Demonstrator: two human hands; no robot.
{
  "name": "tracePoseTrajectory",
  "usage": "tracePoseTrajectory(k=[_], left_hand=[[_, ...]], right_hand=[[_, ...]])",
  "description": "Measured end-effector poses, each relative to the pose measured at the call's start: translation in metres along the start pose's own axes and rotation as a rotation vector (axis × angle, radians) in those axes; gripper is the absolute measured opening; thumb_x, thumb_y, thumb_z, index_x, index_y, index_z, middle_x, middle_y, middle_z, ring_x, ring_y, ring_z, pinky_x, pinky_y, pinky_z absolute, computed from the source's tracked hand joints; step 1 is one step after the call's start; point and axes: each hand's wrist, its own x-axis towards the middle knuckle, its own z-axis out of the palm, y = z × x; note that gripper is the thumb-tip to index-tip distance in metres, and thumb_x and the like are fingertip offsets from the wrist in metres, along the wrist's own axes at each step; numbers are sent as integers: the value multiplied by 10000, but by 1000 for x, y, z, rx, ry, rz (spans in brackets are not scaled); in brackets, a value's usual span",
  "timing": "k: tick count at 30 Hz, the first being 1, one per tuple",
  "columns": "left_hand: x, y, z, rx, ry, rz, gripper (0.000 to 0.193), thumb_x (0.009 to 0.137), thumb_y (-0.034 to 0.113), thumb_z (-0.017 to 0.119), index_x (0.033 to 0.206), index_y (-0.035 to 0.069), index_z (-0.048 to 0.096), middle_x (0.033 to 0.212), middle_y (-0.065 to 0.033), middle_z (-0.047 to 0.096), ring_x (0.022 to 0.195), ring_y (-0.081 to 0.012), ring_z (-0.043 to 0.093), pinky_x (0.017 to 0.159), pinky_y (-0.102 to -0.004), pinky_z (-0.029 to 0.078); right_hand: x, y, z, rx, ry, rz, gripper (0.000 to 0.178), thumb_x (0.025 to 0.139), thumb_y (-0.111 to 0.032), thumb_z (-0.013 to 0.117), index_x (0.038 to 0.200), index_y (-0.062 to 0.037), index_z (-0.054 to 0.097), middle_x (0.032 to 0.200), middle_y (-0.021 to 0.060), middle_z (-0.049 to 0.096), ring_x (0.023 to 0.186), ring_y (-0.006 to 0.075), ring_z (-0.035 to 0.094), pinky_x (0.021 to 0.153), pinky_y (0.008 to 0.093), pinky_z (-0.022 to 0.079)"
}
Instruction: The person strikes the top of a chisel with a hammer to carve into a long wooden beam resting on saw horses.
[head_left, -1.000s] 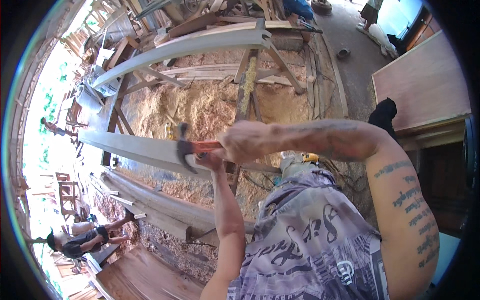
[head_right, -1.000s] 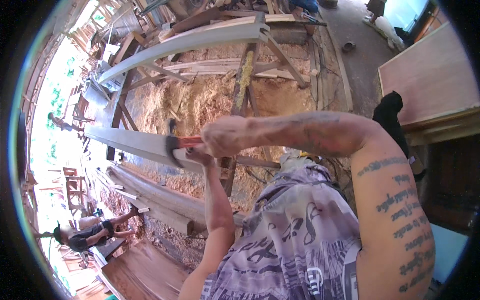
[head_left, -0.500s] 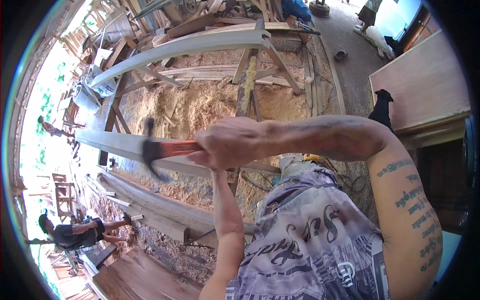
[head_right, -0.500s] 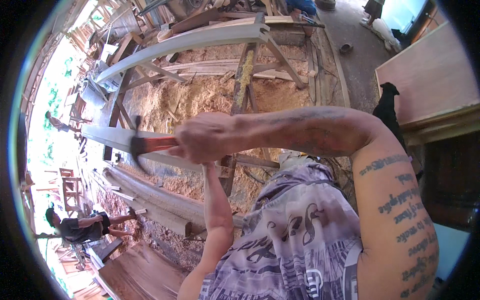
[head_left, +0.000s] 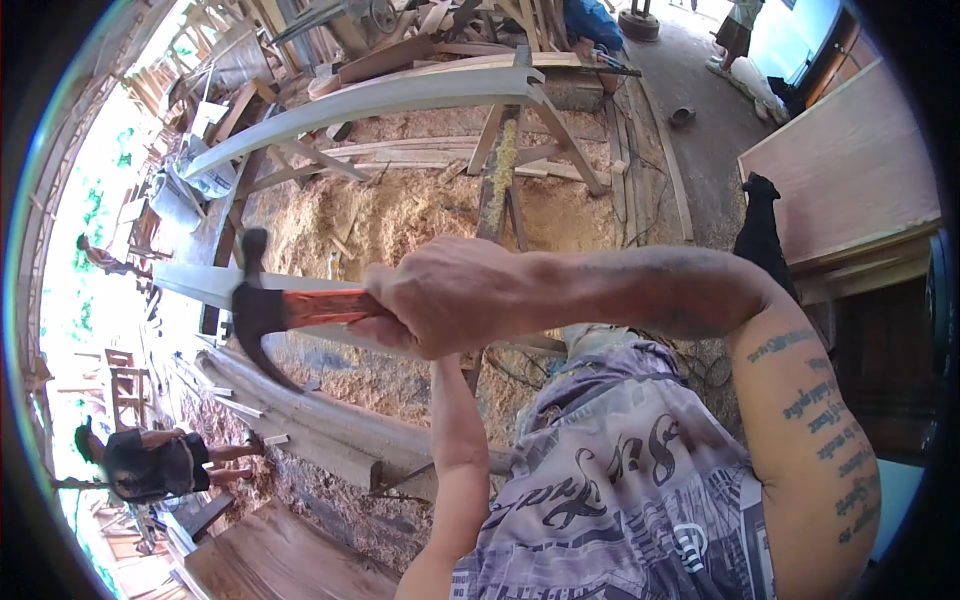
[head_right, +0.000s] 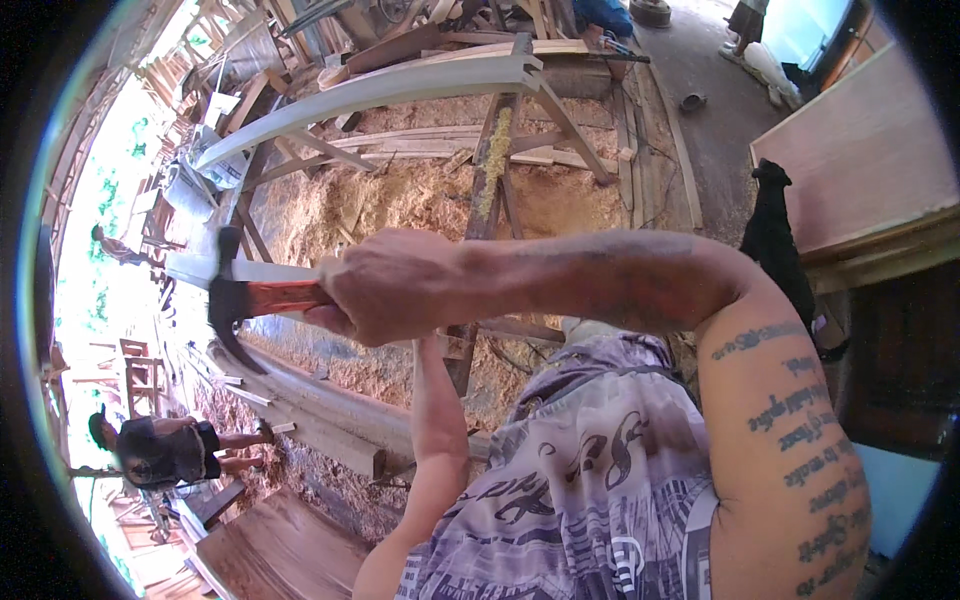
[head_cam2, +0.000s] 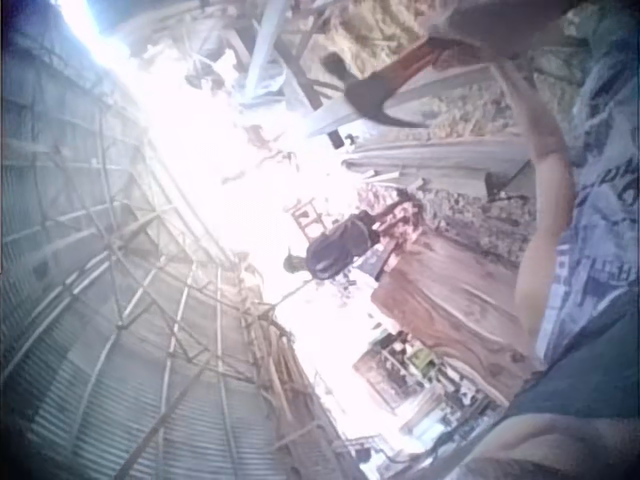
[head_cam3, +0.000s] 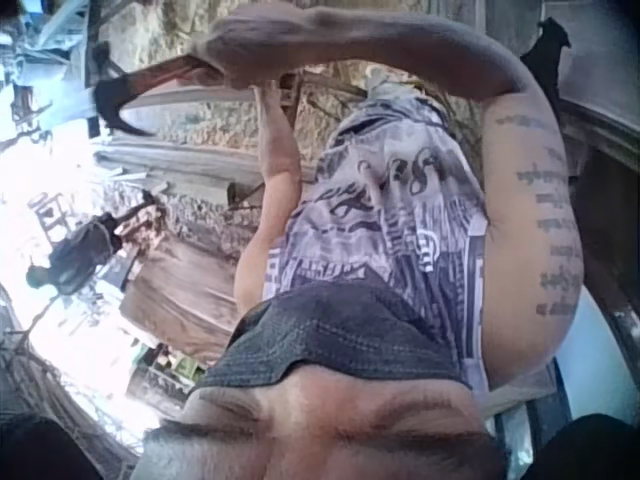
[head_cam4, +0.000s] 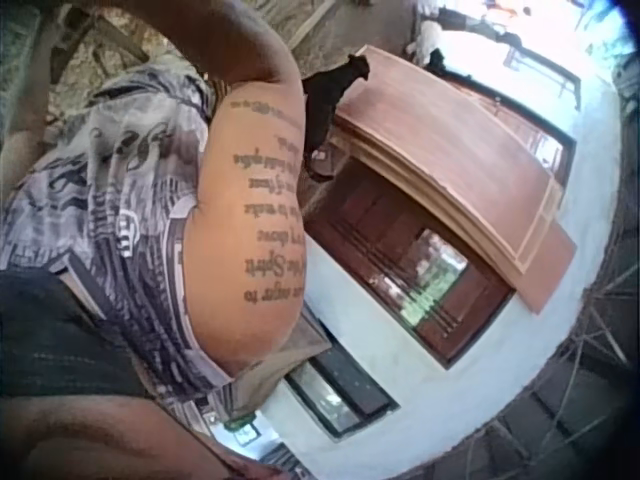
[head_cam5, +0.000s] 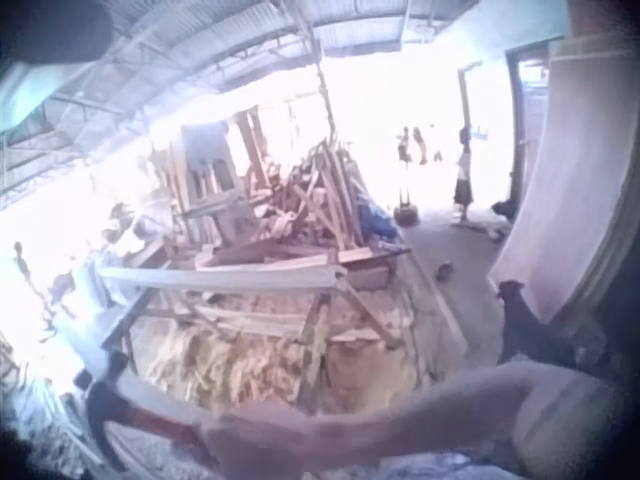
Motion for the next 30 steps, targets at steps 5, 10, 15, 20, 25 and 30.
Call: tracePoseTrajectory(k=[5, 10, 15, 20, 25, 30], left_hand=[[-4, -13, 4, -68, -10, -11, 158, 898, 155, 662, 962, 43, 571, 835, -62, 617, 709, -171, 608, 639, -287, 511], [2, -3, 4, 285, 161, 226, 156, 900, 151, 656, 897, 15, 579, 825, -97, 640, 675, -133, 610, 599, -298, 512], [34, 27, 18, -157, 147, -417, 217, 929, 235, 612, 765, 98, 577, 608, 30, 520, 512, -80, 482, 488, -252, 414], [51, 13, 11, -376, 280, -674, 314, 939, 281, 558, 670, 173, 436, 513, 31, 369, 452, -103, 387, 447, -278, 338], [14, 23, 13, -347, -7, -350, 323, 934, 258, 532, 654, 150, 410, 510, 10, 365, 458, -112, 375, 468, -279, 333], [8, 51, 37, -265, 1, -236, 311, 921, 179, 556, 655, 133, 401, 521, 10, 378, 473, -100, 365, 496, -272, 363]], right_hand=[[-10, 95, 76, -20, -144, 98, 498, 999, -441, 483, 952, 36, 620, 673, 155, 646, 592, 299, 650, 544, 439, 500], [-19, 87, 50, 9, -278, 310, 496, 1029, -421, 427, 999, 38, 614, 752, 168, 663, 657, 302, 641, 662, 472, 502], [-28, 89, 33, 208, -134, 429, 531, 1023, -456, 431, 988, 40, 619, 767, 193, 654, 718, 320, 645, 707, 464, 487], [-67, 128, 59, 271, -58, 484, 572, 1015, -488, 441, 1017, 59, 610, 799, 218, 649, 768, 345, 642, 729, 457, 470], [-107, 147, 67, 326, 0, 611, 591, 1009, -499, 434, 964, 55, 635, 834, 271, 653, 840, 397, 656, 762, 475, 470], [-116, 157, 64, 337, -27, 629, 592, 1007, -508, 435, 1009, 51, 628, 861, 275, 655, 863, 406, 652, 780, 482, 467]])
